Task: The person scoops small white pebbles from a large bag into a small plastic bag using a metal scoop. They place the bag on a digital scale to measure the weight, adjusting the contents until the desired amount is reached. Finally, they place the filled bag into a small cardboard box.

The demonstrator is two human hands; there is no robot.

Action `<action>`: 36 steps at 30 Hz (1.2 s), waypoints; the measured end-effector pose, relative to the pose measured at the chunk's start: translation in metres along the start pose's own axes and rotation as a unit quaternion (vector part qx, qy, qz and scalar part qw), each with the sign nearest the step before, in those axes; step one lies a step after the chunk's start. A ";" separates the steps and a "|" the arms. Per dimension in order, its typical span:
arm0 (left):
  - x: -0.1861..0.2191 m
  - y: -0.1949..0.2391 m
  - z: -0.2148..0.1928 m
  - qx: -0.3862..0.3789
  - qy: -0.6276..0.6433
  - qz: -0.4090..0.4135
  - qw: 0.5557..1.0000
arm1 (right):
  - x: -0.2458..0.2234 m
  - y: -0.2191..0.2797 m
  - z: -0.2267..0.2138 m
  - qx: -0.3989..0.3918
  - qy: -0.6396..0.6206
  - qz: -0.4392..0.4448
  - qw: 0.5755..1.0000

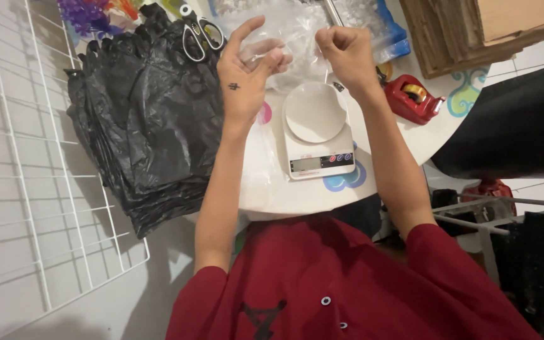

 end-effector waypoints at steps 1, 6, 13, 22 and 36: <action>-0.002 -0.001 0.002 0.000 0.000 0.000 1.000 | -0.001 0.001 0.001 0.000 0.000 0.000 1.000; 0.003 -0.008 0.002 0.062 -0.070 0.091 0.992 | -0.004 0.001 -0.001 0.037 -0.001 0.030 0.999; -0.008 -0.011 -0.002 0.071 -0.047 0.085 0.993 | -0.015 0.001 0.001 0.009 -0.032 0.016 0.999; -0.003 -0.013 -0.016 0.158 0.019 0.079 0.984 | -0.009 -0.023 -0.014 0.148 0.167 -0.075 0.972; -0.058 -0.028 -0.054 0.348 0.194 0.030 0.917 | 0.031 -0.094 -0.087 -0.079 0.520 0.099 0.845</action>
Point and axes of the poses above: each hand's wrist, its own y-axis away from the middle knuckle, its own z-axis out of the palm, x = y × z, the point moved 5 cm from there along -y, towards the middle knuckle, and after that the axes turned 6 degrees about x, right-handed, at the moved point
